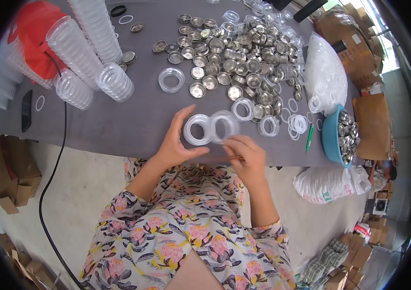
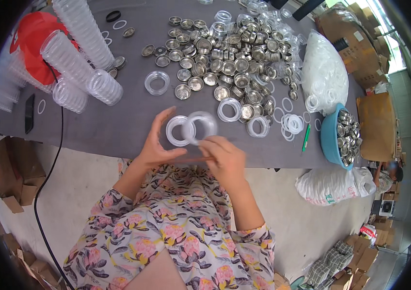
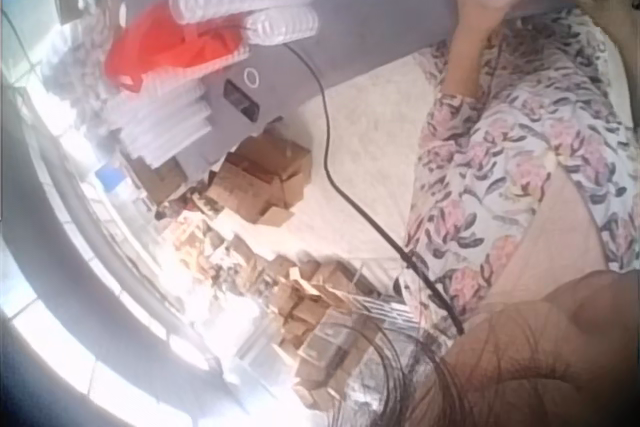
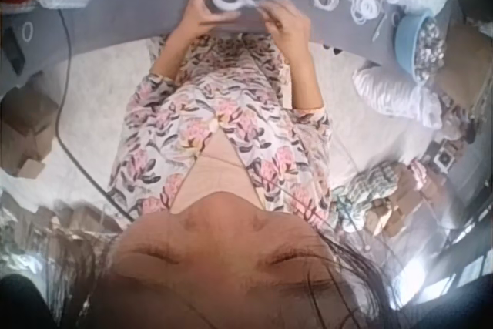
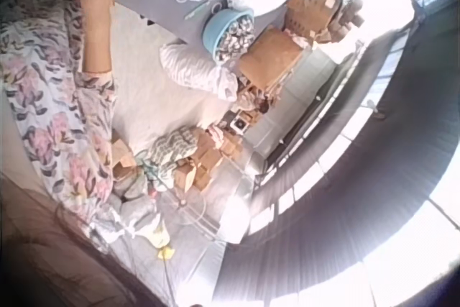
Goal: The person assembles small glass jars by inserting white rubber gaskets into the rims and then screwing on metal lids. They use a wooden stick to press the gaskets into place and stack the finished jars. The workspace is cluttered with piles of components and cardboard boxes.
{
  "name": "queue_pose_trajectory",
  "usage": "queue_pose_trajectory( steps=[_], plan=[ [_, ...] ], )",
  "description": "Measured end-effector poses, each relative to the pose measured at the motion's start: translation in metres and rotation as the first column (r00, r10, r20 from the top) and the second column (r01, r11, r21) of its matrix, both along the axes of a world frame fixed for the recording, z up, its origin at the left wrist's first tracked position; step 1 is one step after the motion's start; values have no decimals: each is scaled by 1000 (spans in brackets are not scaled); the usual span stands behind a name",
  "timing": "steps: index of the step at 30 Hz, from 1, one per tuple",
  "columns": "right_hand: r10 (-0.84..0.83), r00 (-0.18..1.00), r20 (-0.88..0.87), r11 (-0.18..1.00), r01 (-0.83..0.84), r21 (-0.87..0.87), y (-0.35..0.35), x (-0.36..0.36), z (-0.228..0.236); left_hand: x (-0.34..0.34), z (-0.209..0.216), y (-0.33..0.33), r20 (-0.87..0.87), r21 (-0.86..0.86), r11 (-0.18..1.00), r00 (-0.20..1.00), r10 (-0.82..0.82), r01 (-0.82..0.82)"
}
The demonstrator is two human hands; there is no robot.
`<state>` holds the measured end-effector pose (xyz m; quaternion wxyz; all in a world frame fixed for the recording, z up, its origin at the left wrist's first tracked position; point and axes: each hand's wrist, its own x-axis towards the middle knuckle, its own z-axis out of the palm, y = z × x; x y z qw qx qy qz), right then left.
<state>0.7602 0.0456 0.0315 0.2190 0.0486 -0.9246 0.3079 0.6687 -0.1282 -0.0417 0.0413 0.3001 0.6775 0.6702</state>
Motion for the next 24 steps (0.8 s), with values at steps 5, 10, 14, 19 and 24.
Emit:
queue_pose_trajectory(
  steps=[5, 10, 14, 19, 24],
  plan=[
    [215, 969, 120, 977, -212, -34, -9, -22, -1, -13, 24, -6, 55, -91, 980, 983, -174, 179],
    [-46, 984, -175, 771, -76, -632, 5, -16, -4, -22, 11, -10, -136, -211, 968, 977, -164, 133],
    [15, 964, -267, -92, -265, -960, 0, -29, 22, -19, -1, -9, -50, -107, 983, 986, -156, 150],
    [78, 989, -127, -49, -123, -991, -23, -47, 6, -14, 0, -1, -73, -83, 992, 992, -105, 99],
    [77, 955, -287, -58, -283, -957, -44, -70, -10, -11, -5, 2, 56, 5, 992, 991, -125, 125]
  ],
)
